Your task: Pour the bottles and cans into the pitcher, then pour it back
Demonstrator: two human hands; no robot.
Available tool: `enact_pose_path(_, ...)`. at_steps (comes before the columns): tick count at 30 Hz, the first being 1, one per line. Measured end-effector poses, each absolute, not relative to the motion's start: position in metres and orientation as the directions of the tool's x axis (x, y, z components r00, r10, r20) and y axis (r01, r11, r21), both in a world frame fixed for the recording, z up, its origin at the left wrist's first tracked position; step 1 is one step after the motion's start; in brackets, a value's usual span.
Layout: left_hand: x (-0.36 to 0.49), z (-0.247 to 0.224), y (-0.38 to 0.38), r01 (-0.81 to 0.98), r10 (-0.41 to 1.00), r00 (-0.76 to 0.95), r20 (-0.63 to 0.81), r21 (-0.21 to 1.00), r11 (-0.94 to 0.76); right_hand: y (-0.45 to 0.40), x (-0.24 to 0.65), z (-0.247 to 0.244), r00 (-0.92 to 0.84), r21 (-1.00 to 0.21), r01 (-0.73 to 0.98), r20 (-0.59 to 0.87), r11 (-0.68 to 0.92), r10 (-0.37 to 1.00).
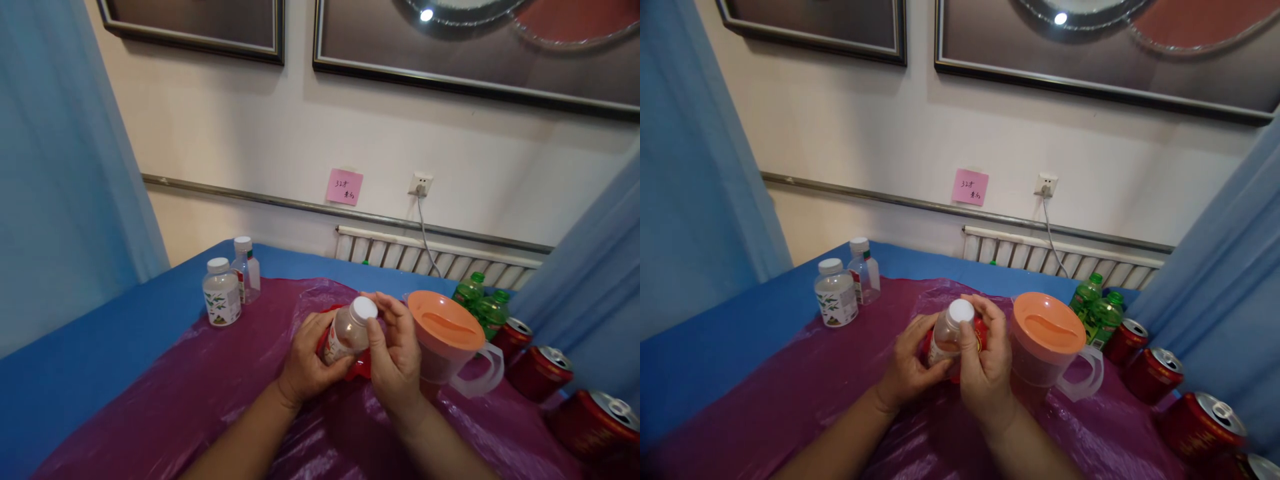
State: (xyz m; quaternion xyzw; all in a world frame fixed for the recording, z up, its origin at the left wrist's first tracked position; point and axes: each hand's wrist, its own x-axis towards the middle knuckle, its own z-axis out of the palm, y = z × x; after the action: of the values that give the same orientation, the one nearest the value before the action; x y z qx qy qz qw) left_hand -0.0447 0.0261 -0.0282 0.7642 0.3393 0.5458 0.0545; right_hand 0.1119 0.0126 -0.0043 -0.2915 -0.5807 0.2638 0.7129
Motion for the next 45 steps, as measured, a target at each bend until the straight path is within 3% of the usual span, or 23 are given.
enact_pose_path(10,-0.047,-0.031,0.028,0.496,0.611,0.184,0.77,0.464,-0.734,0.01,0.104,0.005,0.212,-0.762,-0.026,0.628,0.647,0.749)
enact_pose_path(16,-0.05,-0.038,0.04,0.529,0.574,0.151,0.805,0.425,-0.735,0.007,0.099,0.017,0.121,-0.853,0.249,0.497,0.458,0.859)
enact_pose_path(20,-0.051,-0.039,0.044,0.503,0.534,0.14,0.834,0.404,-0.764,0.002,0.103,0.03,0.03,-0.812,0.36,0.503,0.46,0.864)
enact_pose_path(24,-0.051,-0.038,0.043,0.43,0.585,0.126,0.801,0.487,-0.76,-0.008,0.111,0.043,0.002,-0.791,0.392,0.511,0.469,0.86)
enact_pose_path(27,-0.05,-0.038,0.043,0.36,0.633,0.087,0.769,0.568,-0.74,-0.023,0.125,0.052,0.031,-0.807,0.342,0.522,0.482,0.852)
enact_pose_path(31,-0.047,-0.043,0.047,0.284,0.723,-0.001,0.691,0.693,-0.662,-0.057,0.17,0.064,0.065,-0.854,0.081,0.52,0.515,0.852)
enact_pose_path(33,-0.046,-0.047,0.05,0.259,0.761,-0.043,0.648,0.742,-0.618,-0.075,0.207,0.069,0.215,-0.855,0.053,0.514,0.515,0.831)
enact_pose_path(35,-0.043,-0.049,0.052,0.245,0.777,-0.061,0.626,0.764,-0.596,-0.087,0.249,0.072,0.42,-0.874,0.15,0.48,0.462,0.77)
enact_pose_path(38,-0.039,-0.048,0.053,0.254,0.783,-0.081,0.617,0.772,-0.582,-0.083,0.31,0.067,0.681,-0.875,0.383,0.483,0.295,0.55)
enact_pose_path(41,-0.035,-0.045,0.053,0.276,0.786,-0.102,0.61,0.777,-0.566,-0.053,0.356,0.044,0.716,-0.849,0.524,0.483,0.069,0.504)
enact_pose_path(43,-0.034,-0.043,0.053,0.293,0.787,-0.109,0.607,0.776,-0.558,-0.027,0.376,0.022,0.712,-0.746,0.638,0.477,-0.191,0.515)
enact_pose_path(45,-0.033,-0.043,0.054,0.318,0.785,-0.112,0.609,0.771,-0.552,-0.003,0.385,0.002,0.704,-0.699,0.663,0.462,-0.267,0.54)
